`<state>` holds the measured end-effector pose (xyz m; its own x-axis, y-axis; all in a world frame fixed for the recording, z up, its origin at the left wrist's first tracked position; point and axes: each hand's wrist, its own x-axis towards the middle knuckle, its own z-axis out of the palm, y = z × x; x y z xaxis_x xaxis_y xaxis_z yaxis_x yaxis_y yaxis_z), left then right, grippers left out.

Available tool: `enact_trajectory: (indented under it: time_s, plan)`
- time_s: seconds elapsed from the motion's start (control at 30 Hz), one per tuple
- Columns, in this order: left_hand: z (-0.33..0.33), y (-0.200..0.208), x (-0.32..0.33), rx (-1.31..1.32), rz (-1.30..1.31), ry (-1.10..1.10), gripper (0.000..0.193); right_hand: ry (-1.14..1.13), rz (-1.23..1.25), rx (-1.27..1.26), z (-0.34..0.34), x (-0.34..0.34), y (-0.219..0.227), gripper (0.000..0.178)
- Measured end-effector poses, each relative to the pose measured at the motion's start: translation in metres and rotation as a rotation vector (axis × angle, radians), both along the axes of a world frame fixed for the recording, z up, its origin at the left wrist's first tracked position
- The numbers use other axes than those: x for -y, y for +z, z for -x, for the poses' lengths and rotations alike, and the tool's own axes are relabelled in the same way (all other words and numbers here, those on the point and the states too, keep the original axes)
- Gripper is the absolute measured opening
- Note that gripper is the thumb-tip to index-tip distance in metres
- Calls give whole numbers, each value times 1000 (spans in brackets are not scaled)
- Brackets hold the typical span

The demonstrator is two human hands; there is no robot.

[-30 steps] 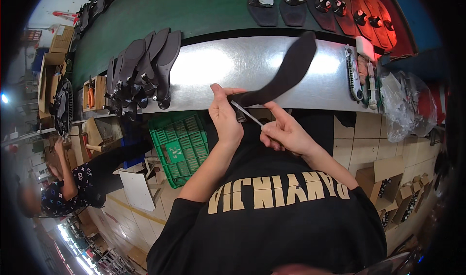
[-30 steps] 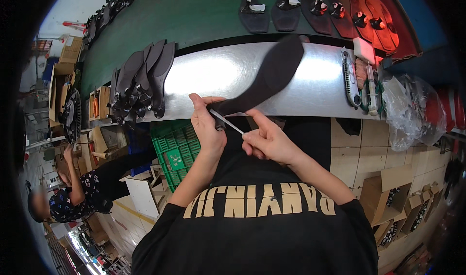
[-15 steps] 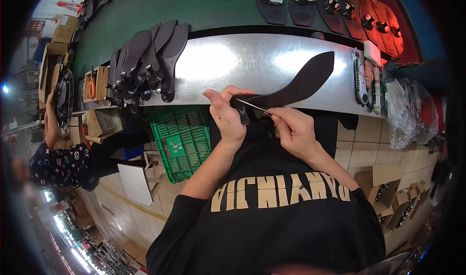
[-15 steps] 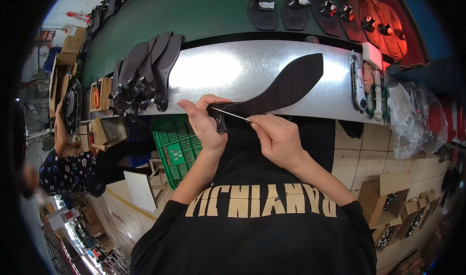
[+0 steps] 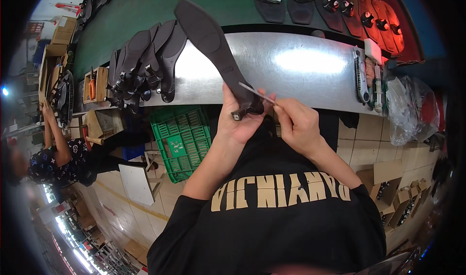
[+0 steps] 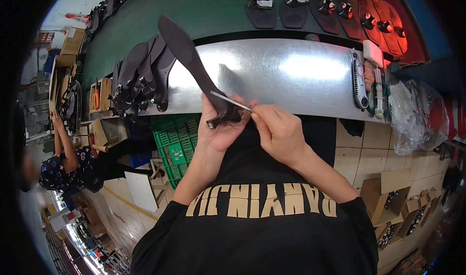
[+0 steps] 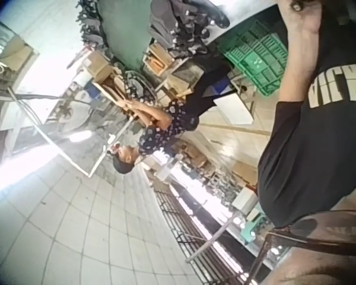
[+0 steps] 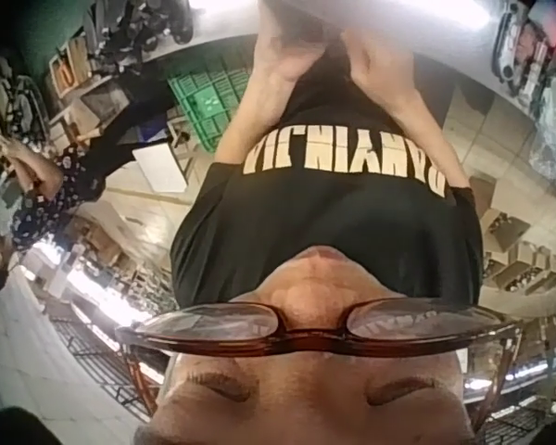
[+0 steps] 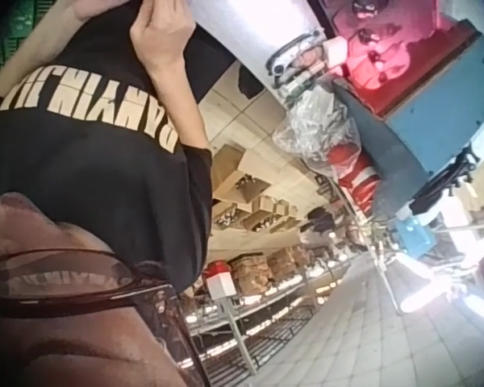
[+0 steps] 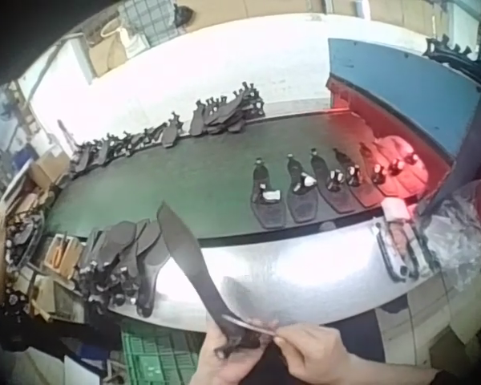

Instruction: Apply adhesive or trim material on shoe components at a factory assembly line.

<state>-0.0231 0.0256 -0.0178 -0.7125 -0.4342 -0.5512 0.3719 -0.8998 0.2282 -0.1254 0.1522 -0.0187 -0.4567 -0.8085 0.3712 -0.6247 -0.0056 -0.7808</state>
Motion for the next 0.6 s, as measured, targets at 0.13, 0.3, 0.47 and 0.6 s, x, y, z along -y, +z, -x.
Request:
enact_trajectory:
  time_s: [0.13,0.3,0.47,0.6]
  plan:
    - [-5,-10,2,84,-21,43,54,-9,7,-38,-2,3,-4,4]
    - [0,-15,6,242,253,55,54,29,34,20,-5,-3,8,6]
    - [15,-6,7,316,349,114,54,85,-28,37,-16,1,-5,8]
    - [16,-3,10,308,381,85,57,126,-40,97,-17,-1,1,8]
